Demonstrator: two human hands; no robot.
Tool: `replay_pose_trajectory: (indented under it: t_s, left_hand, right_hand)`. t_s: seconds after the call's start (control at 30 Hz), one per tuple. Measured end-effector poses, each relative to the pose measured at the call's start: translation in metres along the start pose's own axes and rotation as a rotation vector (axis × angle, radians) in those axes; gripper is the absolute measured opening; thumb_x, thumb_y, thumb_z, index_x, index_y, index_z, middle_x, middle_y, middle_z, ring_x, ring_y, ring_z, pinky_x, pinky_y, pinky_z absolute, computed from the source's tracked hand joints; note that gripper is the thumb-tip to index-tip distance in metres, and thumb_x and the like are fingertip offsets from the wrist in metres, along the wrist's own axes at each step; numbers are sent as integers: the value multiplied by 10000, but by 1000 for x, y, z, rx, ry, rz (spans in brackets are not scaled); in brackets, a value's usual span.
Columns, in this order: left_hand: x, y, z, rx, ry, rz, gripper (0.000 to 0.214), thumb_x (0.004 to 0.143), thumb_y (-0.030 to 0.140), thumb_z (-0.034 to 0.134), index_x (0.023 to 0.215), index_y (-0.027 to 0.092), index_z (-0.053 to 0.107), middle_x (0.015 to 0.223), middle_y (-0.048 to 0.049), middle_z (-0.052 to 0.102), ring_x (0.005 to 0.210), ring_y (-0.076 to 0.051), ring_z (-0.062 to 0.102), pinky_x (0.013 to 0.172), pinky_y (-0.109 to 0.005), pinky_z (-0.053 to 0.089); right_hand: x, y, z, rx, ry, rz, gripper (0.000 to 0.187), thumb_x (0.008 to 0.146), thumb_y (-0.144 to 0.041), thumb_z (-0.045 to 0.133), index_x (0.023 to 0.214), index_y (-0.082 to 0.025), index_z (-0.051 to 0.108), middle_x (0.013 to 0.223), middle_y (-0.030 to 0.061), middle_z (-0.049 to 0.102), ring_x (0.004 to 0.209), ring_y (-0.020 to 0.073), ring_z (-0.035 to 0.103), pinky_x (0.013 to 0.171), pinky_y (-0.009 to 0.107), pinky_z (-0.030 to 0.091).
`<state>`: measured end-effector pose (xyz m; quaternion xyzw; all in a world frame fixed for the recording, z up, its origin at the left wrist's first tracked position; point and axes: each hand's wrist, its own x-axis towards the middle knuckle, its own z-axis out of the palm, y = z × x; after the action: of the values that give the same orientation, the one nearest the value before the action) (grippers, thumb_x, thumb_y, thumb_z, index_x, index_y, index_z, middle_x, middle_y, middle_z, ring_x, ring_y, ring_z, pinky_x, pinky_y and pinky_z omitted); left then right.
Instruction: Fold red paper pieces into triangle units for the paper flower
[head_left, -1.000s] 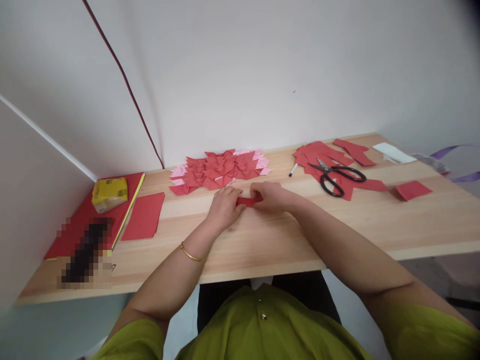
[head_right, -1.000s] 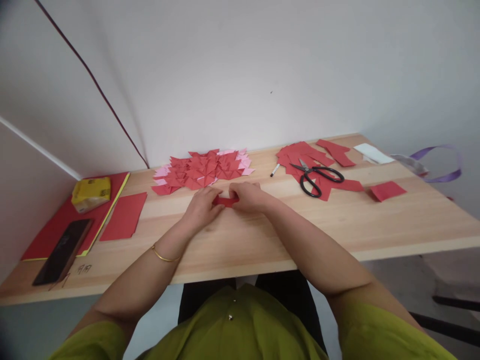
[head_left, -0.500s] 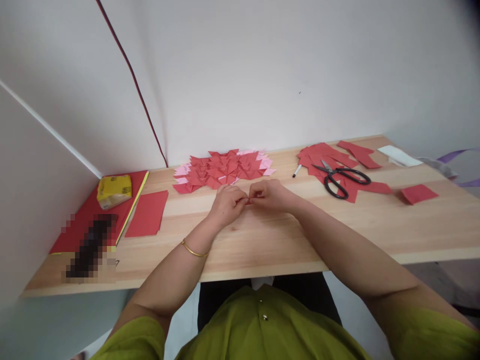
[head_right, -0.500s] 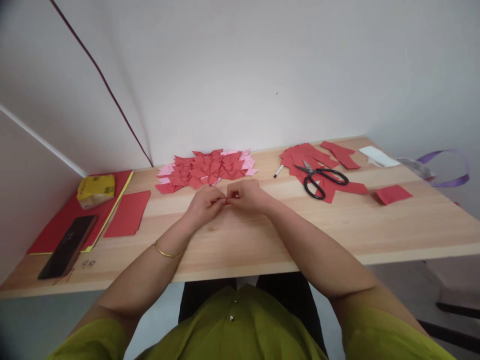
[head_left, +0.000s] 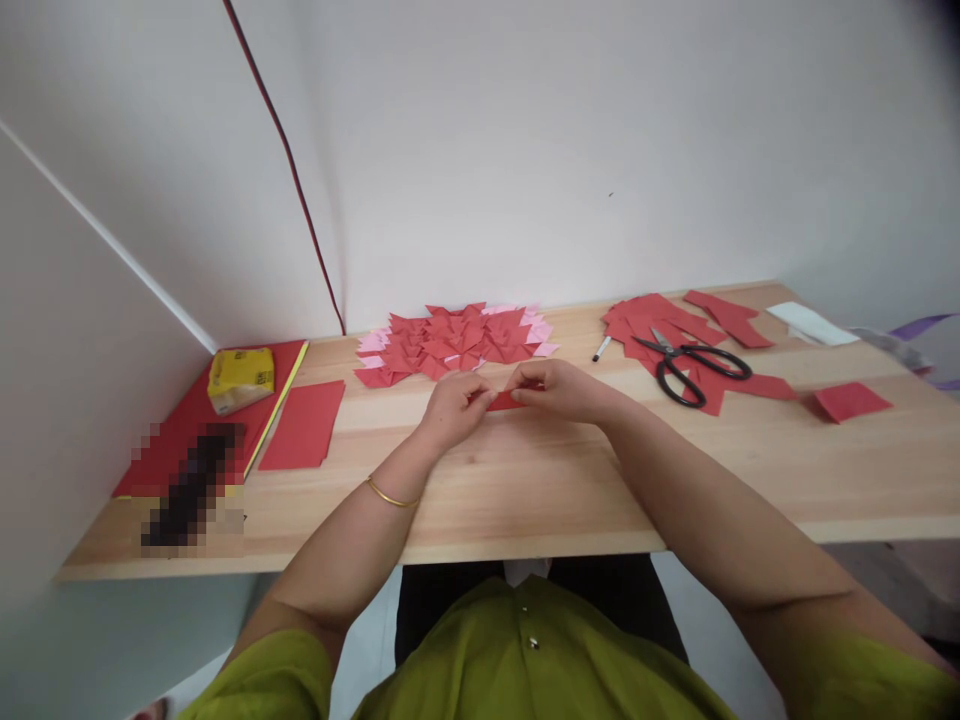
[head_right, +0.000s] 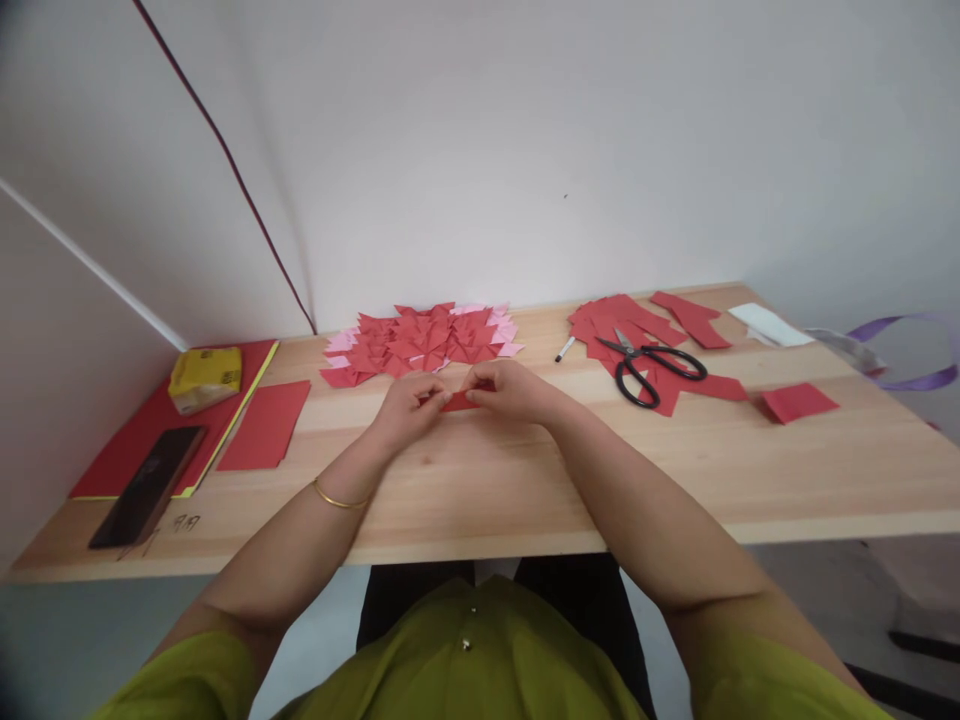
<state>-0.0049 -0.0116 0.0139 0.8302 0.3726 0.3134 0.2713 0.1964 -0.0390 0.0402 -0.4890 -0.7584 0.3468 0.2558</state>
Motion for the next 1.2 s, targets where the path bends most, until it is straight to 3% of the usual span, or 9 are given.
replay_pose_trajectory:
  t_s: [0.1, 0.17, 0.23, 0.33, 0.57, 0.8, 1.2]
  left_hand:
    - [2, -1, -1, -315, 169, -206, 170, 749, 342, 642, 761, 173, 651, 754, -29, 653, 728, -148, 563, 722, -293, 432]
    - [4, 0, -1, -606, 279, -323, 269, 679, 370, 713, 856, 177, 653, 752, -9, 642, 687, -124, 560, 705, -277, 446]
    - [4, 0, 1, -857, 270, -391, 358, 605, 365, 773, 878, 171, 647, 725, 7, 630, 639, -99, 548, 695, -269, 457]
    - [3, 3, 7, -1035, 145, -441, 374, 534, 311, 824, 826, 148, 656, 728, -2, 645, 617, -85, 543, 698, -277, 475]
    - [1, 1, 17, -1000, 244, -453, 275, 545, 274, 814, 741, 142, 676, 708, -15, 671, 604, -92, 545, 649, -256, 470]
    - [0, 0, 16, -851, 208, -360, 227, 604, 273, 785, 757, 134, 690, 683, -9, 664, 626, -101, 556, 662, -250, 441]
    - [-2, -3, 16, -842, 175, -365, 239, 629, 329, 782, 714, 131, 678, 612, 6, 624, 589, -92, 531, 635, -234, 424]
  right_hand:
    - [0, 0, -2, 36, 111, 72, 161, 759, -286, 548, 797, -166, 648, 742, 7, 623, 679, 131, 522, 649, 253, 386]
    - [0, 1, -2, 93, 186, 103, 170, 756, -316, 567, 778, -163, 637, 720, 3, 606, 649, 122, 504, 631, 252, 382]
    - [2, 2, 0, 184, 240, 117, 193, 752, -344, 582, 777, -160, 631, 700, -1, 588, 630, 116, 491, 615, 250, 381]
    - [5, 5, 6, 315, 266, 90, 224, 750, -372, 597, 801, -156, 627, 705, -3, 583, 638, 114, 496, 623, 251, 391]
    - [6, 2, 13, 416, 201, 22, 226, 750, -351, 628, 869, -160, 615, 778, 10, 622, 702, 124, 567, 687, 273, 448]
    - [3, -3, 11, 336, 215, -17, 221, 773, -376, 611, 833, -164, 604, 730, 15, 625, 665, 124, 556, 638, 263, 443]
    - [3, -1, 11, 226, 190, -77, 196, 796, -362, 572, 746, -172, 569, 700, 5, 594, 646, 116, 515, 625, 247, 409]
